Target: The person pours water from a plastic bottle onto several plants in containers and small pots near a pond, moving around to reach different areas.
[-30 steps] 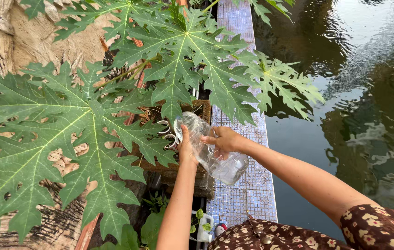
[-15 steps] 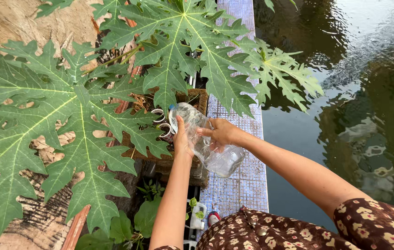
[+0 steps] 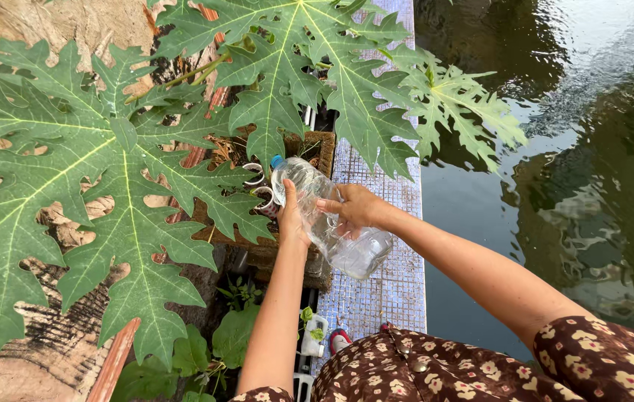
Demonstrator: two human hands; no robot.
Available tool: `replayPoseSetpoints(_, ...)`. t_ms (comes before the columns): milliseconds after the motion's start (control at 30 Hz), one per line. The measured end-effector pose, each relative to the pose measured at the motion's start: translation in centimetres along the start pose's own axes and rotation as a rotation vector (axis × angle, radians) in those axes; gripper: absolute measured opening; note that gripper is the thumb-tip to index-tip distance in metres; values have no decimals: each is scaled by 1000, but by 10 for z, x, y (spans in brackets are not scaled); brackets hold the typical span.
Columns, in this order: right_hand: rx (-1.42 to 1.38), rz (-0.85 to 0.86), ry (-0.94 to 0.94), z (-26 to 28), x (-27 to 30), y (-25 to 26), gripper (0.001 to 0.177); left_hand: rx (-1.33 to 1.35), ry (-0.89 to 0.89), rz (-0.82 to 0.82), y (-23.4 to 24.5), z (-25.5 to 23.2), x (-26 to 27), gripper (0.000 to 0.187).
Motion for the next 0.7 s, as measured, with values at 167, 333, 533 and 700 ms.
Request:
replayPoseSetpoints(167,21,2,-4,-6,-5,-1,57,-45,26,-33,8,6,-8,103)
replayPoseSetpoints(333,24,1,-6,-14,-9,-1,56,4,37,9,4,7,-5,104)
replayPoseSetpoints(533,31,1,-38,-21,-11,-4,57,-9,44,-1,13,15,-13,106)
replayPoseSetpoints(700,18,6,-35,-26,-14,-9,57,-11,48,-19,22,21,-18,106)
Point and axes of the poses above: each hand's wrist, its own x-axis away from the middle knuckle, its own y-axis out of the back of the hand, z = x × y, the point moved 8 cm from there along -x, towards the middle knuckle, and after that the axes turned 6 degrees about y, right-handed, at the moved point
